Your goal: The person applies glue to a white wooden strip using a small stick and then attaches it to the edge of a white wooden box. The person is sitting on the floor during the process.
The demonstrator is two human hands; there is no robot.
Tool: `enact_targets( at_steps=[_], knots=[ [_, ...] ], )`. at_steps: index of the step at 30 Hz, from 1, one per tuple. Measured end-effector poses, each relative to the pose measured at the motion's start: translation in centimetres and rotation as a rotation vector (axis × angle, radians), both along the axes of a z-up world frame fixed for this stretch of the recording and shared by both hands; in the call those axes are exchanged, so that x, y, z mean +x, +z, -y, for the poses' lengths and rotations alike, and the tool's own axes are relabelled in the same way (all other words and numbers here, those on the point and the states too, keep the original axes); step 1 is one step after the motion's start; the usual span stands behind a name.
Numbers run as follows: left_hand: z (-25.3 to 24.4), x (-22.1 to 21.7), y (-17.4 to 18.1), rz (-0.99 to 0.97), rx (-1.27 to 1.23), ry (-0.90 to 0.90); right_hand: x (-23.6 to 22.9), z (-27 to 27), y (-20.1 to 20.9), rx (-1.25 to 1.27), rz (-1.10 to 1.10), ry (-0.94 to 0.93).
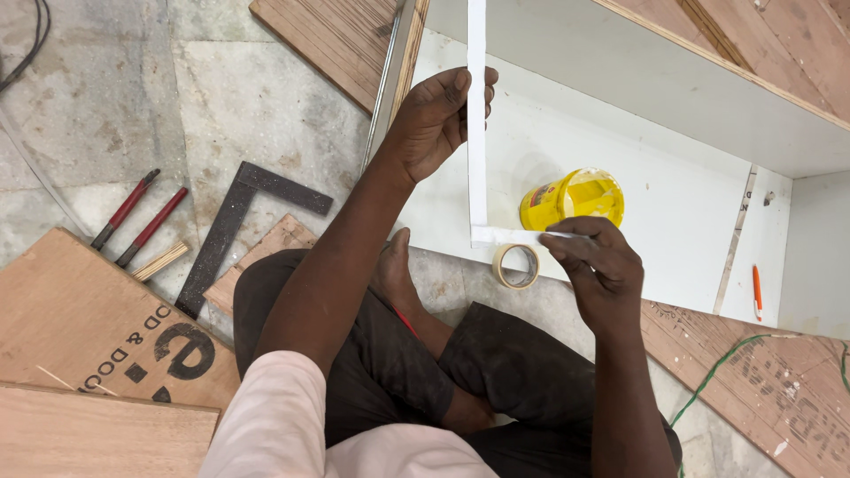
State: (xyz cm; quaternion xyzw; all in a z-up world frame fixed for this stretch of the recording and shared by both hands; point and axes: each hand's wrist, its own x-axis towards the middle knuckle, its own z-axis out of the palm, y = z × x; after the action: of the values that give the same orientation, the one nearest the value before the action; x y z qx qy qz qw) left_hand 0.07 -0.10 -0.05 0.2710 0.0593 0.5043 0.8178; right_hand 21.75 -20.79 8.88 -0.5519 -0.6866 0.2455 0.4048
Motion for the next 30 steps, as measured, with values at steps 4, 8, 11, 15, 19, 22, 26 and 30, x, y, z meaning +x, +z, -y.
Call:
enact_targets(
  at_steps=[4,8,11,15,19,22,26,30],
  knots=[
    [0.0,-0.1,0.1,0.004,-0.004,0.008,-0.3,0.0,0.4,0.007,0.058,0.084],
    [-0.1,-0.4,0.2,0.017,-0.014,0.019,0.8,0.8,-0.4,-0.05,-0.165,0.088],
    [-0.1,-0.3,0.3,0.043,-0.015,0.0,2.0,0.8,-1.8,-0.055,-0.282,0.013],
    [0.0,-0.4,0.3,0.047,-0.027,-0.004,1.8,0.6,-4.1,-0.076,-0.451,-0.015],
    [0.0,-0.2,0.1,0.078,-0.033,-0.017,0.3,0.7,-5.9,-0.121,-0.525,-0.009],
    [-0.1,-0.4,0.0,0.062,-0.043,-0.003,0.2,1.3,-6.1,-0.155,-0.482,-0.028],
    [-0.2,-0.5,-0.1,0.064,-0.036,0.009,1.1,2.0,-5.3,-0.135,-0.456,-0.103],
    [-0.2,-0.4,-0.1,0.048,-0.034,0.012,1.0,2.5,-3.3,-0.051,-0.342,-0.119]
  ],
)
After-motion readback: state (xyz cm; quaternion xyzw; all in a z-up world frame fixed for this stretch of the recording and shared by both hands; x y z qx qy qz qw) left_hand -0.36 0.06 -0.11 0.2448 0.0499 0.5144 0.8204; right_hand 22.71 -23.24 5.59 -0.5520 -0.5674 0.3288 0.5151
